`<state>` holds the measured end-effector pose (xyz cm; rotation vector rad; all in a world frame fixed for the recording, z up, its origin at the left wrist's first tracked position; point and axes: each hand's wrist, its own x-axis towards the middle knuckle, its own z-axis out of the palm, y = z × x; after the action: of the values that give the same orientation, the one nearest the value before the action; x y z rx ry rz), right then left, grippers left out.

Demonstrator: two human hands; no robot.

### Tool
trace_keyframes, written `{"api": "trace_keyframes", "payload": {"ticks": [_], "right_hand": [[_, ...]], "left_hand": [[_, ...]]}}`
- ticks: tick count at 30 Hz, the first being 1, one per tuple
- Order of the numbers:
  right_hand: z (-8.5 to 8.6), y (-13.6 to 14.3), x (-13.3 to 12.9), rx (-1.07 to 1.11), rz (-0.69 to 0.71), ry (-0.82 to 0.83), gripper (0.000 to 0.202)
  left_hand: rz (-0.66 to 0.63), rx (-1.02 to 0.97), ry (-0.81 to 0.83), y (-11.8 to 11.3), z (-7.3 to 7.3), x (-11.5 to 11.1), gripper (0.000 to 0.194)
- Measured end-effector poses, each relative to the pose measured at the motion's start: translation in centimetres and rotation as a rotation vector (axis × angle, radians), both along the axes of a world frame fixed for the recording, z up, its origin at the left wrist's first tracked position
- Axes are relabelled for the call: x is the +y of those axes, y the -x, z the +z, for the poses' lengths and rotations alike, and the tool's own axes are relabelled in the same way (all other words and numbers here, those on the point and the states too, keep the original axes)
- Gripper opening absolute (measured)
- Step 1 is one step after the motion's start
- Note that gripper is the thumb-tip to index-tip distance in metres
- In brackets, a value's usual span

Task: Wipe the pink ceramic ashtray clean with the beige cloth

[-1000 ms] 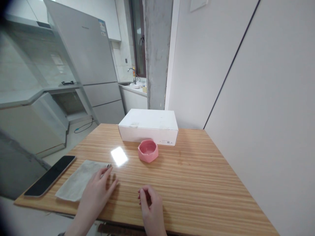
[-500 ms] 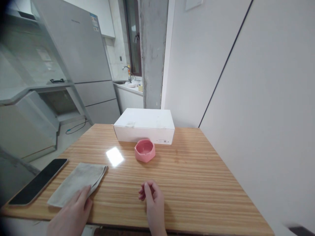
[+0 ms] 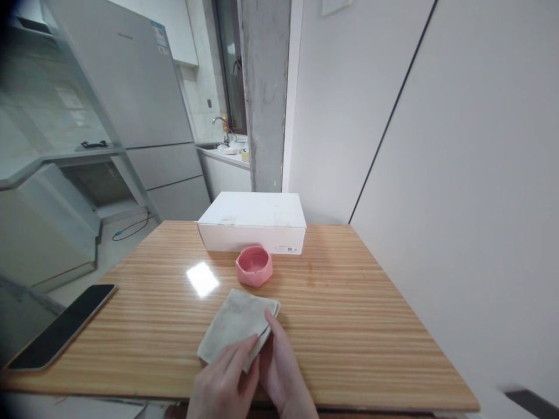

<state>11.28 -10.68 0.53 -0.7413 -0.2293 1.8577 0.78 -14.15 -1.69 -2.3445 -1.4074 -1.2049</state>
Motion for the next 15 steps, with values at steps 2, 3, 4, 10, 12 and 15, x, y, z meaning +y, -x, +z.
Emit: {"api": "trace_keyframes", "payload": {"ticks": [2,3,4,10,12,15], "right_hand": [[0.0,-0.4,0.2,-0.083,-0.023,0.000,0.032],[0.1,-0.6,0.3,-0.115,-0.018,0.001,0.033],[0.1,-0.9,0.4,-0.130,-0.014,0.004,0.032],[0.3,-1.9,0.2,-0.051,-0.014,0.043,0.028],[0.2,-1.9,0.0,-0.055,-0.018,0.057,0.029],[0.0,-1.6,-0.2,-0.077,-0.032,0.063,0.028]], "left_hand": [[-0.082,-0.028,0.027,-1.0,-0.2,-0.2,0.028],[-0.107,-0.046,0.036,-1.2,-0.3,-0.2,0.029],[-0.123,-0.059,0.040,-1.4,-0.3,-0.2,0.029],[-0.100,-0.077,0.045,-1.4,0.1,0.1,0.016],[-0.102,-0.087,0.055,-1.5,0.1,0.1,0.009],[-0.120,-0.090,0.074,-1.3,-0.1,0.0,0.008]]}}
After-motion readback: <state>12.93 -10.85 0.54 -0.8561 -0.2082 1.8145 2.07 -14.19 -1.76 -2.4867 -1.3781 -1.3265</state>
